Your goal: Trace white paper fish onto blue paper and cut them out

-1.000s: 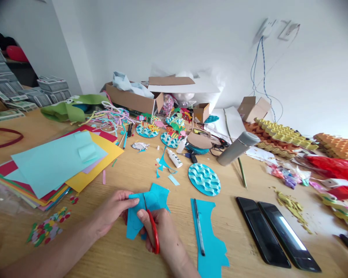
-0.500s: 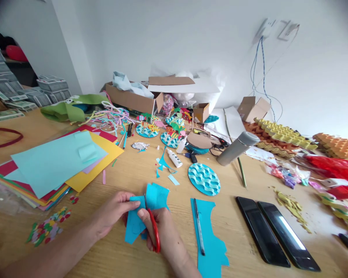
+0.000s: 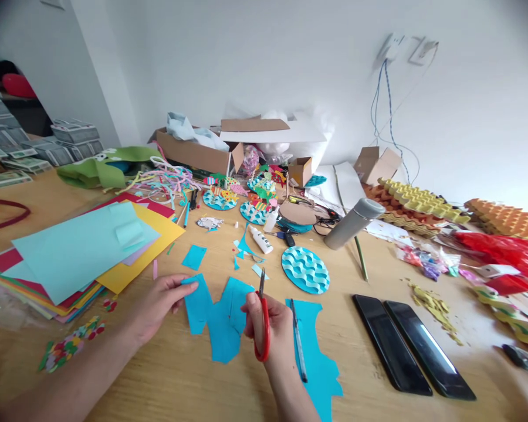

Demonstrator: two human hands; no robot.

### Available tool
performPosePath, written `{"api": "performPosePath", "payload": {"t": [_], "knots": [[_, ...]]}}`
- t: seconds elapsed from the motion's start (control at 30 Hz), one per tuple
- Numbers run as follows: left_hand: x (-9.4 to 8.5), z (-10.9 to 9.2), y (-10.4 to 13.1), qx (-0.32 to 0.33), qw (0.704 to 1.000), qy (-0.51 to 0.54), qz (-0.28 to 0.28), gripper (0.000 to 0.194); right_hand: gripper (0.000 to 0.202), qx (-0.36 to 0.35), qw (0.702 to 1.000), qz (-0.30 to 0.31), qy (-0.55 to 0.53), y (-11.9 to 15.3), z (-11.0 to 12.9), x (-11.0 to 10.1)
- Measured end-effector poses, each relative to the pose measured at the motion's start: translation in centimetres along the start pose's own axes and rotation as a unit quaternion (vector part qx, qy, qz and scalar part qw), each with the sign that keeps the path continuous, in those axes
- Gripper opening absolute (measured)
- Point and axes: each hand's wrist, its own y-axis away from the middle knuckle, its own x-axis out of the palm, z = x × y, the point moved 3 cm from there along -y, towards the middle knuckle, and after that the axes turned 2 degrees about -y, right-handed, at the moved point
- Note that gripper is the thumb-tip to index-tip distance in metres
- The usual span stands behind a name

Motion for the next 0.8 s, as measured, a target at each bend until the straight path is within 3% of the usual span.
{"api": "performPosePath", "payload": {"t": [0.13,0.27,0.37,0.5,0.6,0.7,0.8], "knots": [[1.0,0.2,0.2,0.007,0.999,-0.019,0.049,0.037,0.048,-0.065,0.994,-0.08,-0.037,0.1,0.7,-0.8],[2.3,0.8,0.2,0.068,0.992,-0.052,0.098,0.032,0.053,-0.08,0.987,-0.124,-0.064,-0.4,1.1,-1.5],[3.2,1.5,0.0,0.095,0.984,-0.078,0.125,0.029,0.055,-0.043,0.994,-0.092,-0.027,-1.1,0.8,-1.5],[3.3,1.8,-0.2,0.119,0.979,-0.152,0.067,0.048,0.052,-0.002,0.988,-0.004,0.153,-1.7,0.0,-1.0],[2.8,1.2,-0.1,0.165,0.953,-0.251,0.032,0.054,0.044,-0.01,0.932,-0.001,0.362,-1.8,-0.2,-0.9],[2.4,0.8,0.2,0.188,0.925,-0.325,0.057,0.054,0.036,-0.03,0.863,-0.014,0.504,-1.8,0.0,-0.8],[2.4,0.7,0.8,0.222,0.895,-0.376,0.091,0.064,0.035,-0.056,0.815,-0.016,0.577,-1.6,0.0,-0.4]]}}
